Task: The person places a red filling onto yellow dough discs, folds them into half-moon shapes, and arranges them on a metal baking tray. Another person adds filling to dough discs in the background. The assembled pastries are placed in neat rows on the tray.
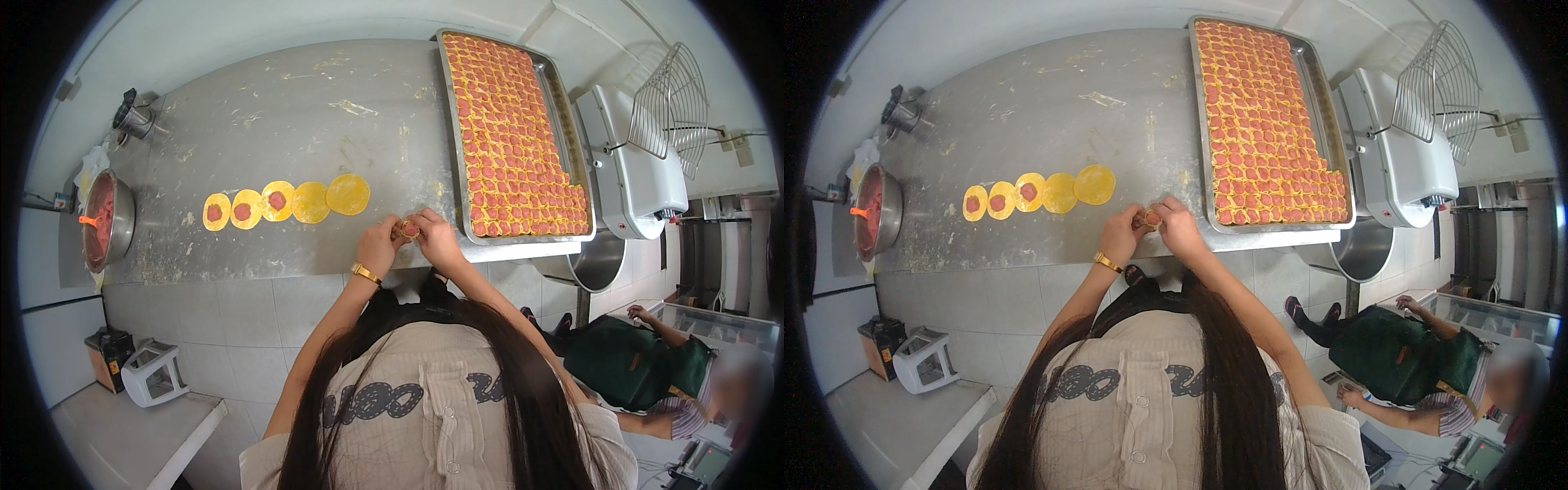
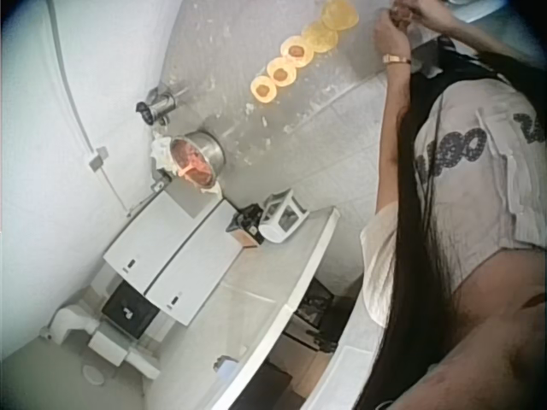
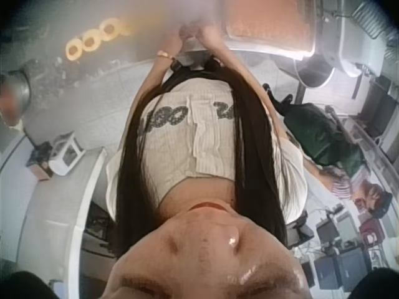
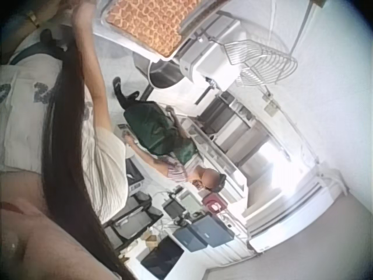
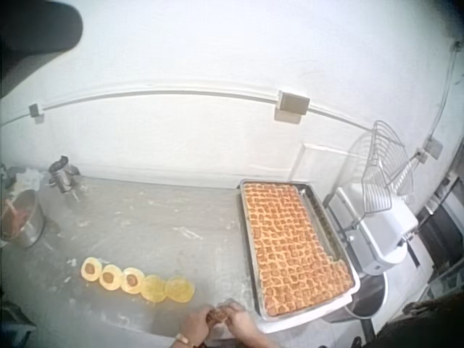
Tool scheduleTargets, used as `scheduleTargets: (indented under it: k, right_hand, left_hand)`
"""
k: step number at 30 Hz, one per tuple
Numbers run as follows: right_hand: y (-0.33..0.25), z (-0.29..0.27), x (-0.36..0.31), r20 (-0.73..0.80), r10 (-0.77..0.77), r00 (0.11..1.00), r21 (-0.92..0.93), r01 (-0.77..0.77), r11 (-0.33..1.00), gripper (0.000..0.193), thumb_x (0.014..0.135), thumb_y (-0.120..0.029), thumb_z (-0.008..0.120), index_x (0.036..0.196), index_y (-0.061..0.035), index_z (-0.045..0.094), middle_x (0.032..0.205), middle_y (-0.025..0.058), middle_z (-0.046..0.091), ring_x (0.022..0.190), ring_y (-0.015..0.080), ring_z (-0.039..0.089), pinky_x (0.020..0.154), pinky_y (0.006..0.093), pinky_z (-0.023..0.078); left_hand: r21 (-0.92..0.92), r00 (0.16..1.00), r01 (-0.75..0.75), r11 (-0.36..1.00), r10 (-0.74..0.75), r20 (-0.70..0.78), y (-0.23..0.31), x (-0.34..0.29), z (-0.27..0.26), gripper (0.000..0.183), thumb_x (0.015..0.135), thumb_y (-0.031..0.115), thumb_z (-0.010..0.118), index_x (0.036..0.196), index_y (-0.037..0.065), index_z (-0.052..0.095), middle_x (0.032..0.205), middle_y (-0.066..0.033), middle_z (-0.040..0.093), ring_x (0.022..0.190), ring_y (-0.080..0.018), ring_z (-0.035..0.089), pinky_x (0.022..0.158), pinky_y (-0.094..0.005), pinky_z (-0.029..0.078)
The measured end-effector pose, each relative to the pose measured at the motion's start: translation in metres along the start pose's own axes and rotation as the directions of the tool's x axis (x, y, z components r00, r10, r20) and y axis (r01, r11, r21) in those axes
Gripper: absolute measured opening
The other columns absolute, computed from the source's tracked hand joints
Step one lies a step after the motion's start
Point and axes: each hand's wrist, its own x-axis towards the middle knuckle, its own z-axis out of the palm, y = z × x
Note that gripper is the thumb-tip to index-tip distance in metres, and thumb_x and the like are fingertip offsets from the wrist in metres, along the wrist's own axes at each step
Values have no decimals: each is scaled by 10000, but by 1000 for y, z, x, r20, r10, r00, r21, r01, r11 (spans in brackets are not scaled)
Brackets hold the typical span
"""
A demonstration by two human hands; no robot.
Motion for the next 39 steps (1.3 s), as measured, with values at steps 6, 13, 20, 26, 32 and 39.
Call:
scheduleTargets:
  k: [6, 13, 20, 26, 32, 39]
  right_hand:
    - [-4, -5, -3, 25, 41, 999, -20, -40, 999, 434, 643, 72, 575, 1055, -64, 595, 985, 126, 560, 911, 346, 561, 766, 396, 473]
    - [-12, -5, 3, 116, -35, 993, -71, 43, 997, 407, 670, 69, 522, 1046, -74, 586, 949, 123, 537, 932, 332, 537, 793, 419, 462]
    - [-11, 0, 3, 138, -68, 988, -104, 83, 991, 363, 663, 77, 548, 994, -60, 605, 904, 112, 555, 866, 317, 563, 747, 399, 471]
    - [-10, -14, -2, 23, 14, 1000, 87, -16, 996, 339, 652, 62, 598, 974, -42, 619, 878, 112, 569, 784, 281, 588, 692, 348, 486]
    - [22, -89, -19, -201, 262, 944, 262, -206, 943, 392, 674, 46, 668, 1046, -73, 628, 921, 39, 605, 781, 151, 580, 732, 264, 494]
    - [130, -240, -37, -467, 507, 724, 357, -370, 857, 326, 667, -50, 732, 985, -63, 660, 899, 38, 668, 798, 132, 627, 707, 262, 500]
  left_hand:
    - [-5, 1000, 9, 1000, -9, 29, 2, 1, -2, 284, 700, 202, 730, 903, 86, 570, 742, -107, 644, 714, -299, 628, 604, -394, 480]
    - [-62, 934, 167, 984, -178, -311, -49, -18, -72, 206, 769, 173, 671, 917, 59, 583, 713, -116, 632, 675, -288, 622, 610, -360, 480]
    - [170, 518, 506, 846, -140, -844, -166, -51, -221, 245, 774, 192, 677, 915, 0, 620, 904, -181, 603, 720, -317, 597, 667, -387, 486]
    - [203, 576, 617, 761, -260, -775, -217, -23, -261, 334, 730, 288, 720, 856, -16, 665, 809, -175, 667, 743, -315, 646, 676, -395, 497]
    - [185, 599, 621, 761, -309, -739, -244, -12, -272, 312, 744, 292, 695, 858, 2, 678, 786, -128, 676, 741, -272, 649, 704, -371, 492]
    - [-914, 567, -143, 380, -725, -390, -245, -24, -284, 387, 852, 127, 520, 1178, -79, 477, 1132, -151, 562, 982, -263, 582, 852, -352, 495]
